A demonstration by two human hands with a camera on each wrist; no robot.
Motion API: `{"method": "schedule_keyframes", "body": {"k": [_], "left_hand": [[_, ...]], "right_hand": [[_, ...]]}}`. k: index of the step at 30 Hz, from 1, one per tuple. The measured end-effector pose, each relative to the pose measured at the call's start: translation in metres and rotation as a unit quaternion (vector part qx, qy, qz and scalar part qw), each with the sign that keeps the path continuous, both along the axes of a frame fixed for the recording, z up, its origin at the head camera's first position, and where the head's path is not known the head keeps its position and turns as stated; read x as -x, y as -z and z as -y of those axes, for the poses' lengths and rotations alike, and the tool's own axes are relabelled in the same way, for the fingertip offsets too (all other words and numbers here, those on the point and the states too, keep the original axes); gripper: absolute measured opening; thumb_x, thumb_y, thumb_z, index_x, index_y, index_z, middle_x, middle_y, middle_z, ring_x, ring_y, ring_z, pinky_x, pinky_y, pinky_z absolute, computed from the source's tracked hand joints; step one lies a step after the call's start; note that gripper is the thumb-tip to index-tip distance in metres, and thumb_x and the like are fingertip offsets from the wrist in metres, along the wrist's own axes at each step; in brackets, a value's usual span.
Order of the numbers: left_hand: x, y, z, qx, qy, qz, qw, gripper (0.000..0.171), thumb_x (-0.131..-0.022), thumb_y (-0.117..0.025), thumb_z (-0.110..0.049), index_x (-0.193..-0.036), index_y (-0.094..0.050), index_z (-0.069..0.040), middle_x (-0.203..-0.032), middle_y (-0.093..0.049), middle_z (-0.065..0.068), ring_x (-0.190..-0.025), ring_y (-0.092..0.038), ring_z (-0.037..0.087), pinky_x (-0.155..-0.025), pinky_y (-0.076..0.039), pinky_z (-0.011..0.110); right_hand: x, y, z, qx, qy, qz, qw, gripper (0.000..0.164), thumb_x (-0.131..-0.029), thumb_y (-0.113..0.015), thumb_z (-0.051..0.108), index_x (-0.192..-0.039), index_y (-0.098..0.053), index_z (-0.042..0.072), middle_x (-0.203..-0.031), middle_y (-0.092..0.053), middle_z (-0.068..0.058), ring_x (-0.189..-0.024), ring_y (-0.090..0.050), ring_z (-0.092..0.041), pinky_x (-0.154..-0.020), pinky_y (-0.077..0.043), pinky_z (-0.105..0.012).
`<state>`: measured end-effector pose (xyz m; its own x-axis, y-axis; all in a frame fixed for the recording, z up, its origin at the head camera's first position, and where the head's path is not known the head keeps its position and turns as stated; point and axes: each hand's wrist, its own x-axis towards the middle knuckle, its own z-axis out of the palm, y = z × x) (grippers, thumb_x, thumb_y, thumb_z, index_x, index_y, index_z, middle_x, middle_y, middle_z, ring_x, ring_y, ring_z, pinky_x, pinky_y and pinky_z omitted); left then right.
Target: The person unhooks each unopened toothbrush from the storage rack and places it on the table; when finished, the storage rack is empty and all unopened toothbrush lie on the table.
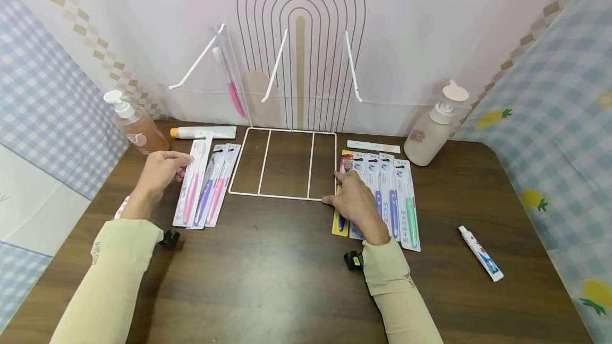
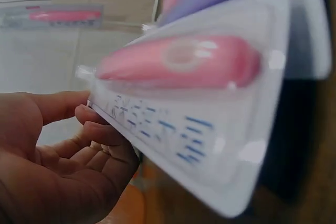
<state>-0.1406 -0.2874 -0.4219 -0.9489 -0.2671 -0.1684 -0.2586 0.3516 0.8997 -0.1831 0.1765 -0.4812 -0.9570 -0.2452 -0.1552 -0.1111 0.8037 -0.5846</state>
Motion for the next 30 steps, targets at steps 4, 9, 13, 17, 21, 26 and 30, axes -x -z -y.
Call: {"method": "schedule_keyframes", "body": {"k": [4,9,13,17,21,26,30], "left_hand": [[-0.001,0.009,0.004,0.010,0.004,0.018,0.9998,0.041,-0.111,-0.067,-0.015,-0.135,-0.072,0.017,-0.071,-0.062,-0.015,-0.065,-0.056,-0.001,-0.062,-0.052,0.018],[-0.001,0.017,0.006,0.021,-0.001,0.031,0.9993,0.041,-0.111,-0.069,-0.015,-0.134,-0.074,0.017,-0.068,-0.060,-0.015,-0.063,-0.055,0.000,-0.061,-0.051,0.018],[-0.002,0.020,0.005,0.035,-0.003,0.033,0.9988,0.039,-0.111,-0.069,-0.015,-0.131,-0.075,0.018,-0.071,-0.062,-0.012,-0.065,-0.056,0.001,-0.061,-0.051,0.019],[-0.001,0.023,0.003,0.063,0.000,0.038,0.9973,0.036,-0.110,-0.071,-0.016,-0.127,-0.079,0.014,-0.083,-0.070,-0.002,-0.070,-0.059,0.005,-0.064,-0.052,0.021],[0.008,0.038,0.014,0.083,0.017,0.041,0.9956,0.031,-0.109,-0.072,-0.020,-0.120,-0.084,0.006,-0.095,-0.076,0.005,-0.075,-0.064,0.010,-0.066,-0.053,0.027],[0.019,0.060,0.030,0.086,0.032,0.039,0.9951,0.023,-0.104,-0.076,-0.021,-0.108,-0.087,-0.001,-0.089,-0.075,0.002,-0.074,-0.065,0.014,-0.065,-0.052,0.030],[0.006,0.037,0.016,0.077,0.041,0.046,0.9951,0.032,-0.105,-0.072,-0.015,-0.122,-0.081,0.010,-0.092,-0.072,0.007,-0.077,-0.062,0.015,-0.066,-0.052,0.029]], "right_hand": [[0.000,0.000,0.000,0.004,-0.001,-0.002,1.000,0.088,-0.094,-0.096,0.036,-0.168,-0.057,0.006,-0.145,-0.061,-0.029,-0.076,-0.052,-0.026,-0.064,-0.043,-0.038],[-0.003,-0.006,0.002,0.007,-0.002,-0.002,1.000,0.088,-0.093,-0.095,0.033,-0.167,-0.057,0.004,-0.141,-0.061,-0.030,-0.076,-0.051,-0.026,-0.063,-0.041,-0.038],[-0.005,-0.008,0.002,0.007,-0.001,0.000,1.000,0.087,-0.094,-0.095,0.033,-0.167,-0.057,0.003,-0.142,-0.061,-0.030,-0.078,-0.050,-0.027,-0.064,-0.041,-0.038],[-0.005,-0.009,0.002,0.011,0.000,0.003,1.000,0.088,-0.094,-0.095,0.034,-0.167,-0.057,0.004,-0.149,-0.060,-0.033,-0.079,-0.051,-0.027,-0.065,-0.041,-0.038],[-0.005,-0.009,0.000,0.011,-0.002,0.000,1.000,0.089,-0.094,-0.096,0.037,-0.168,-0.057,0.004,-0.158,-0.057,-0.035,-0.082,-0.053,-0.028,-0.068,-0.042,-0.039],[-0.006,-0.007,-0.001,0.010,-0.009,-0.012,1.000,0.088,-0.095,-0.095,0.037,-0.167,-0.057,0.004,-0.151,-0.060,-0.032,-0.081,-0.054,-0.026,-0.068,-0.042,-0.037],[-0.014,-0.022,0.005,0.013,-0.007,-0.001,1.000,0.087,-0.096,-0.094,0.034,-0.167,-0.056,0.001,-0.147,-0.060,-0.034,-0.080,-0.052,-0.027,-0.068,-0.040,-0.038]]}}
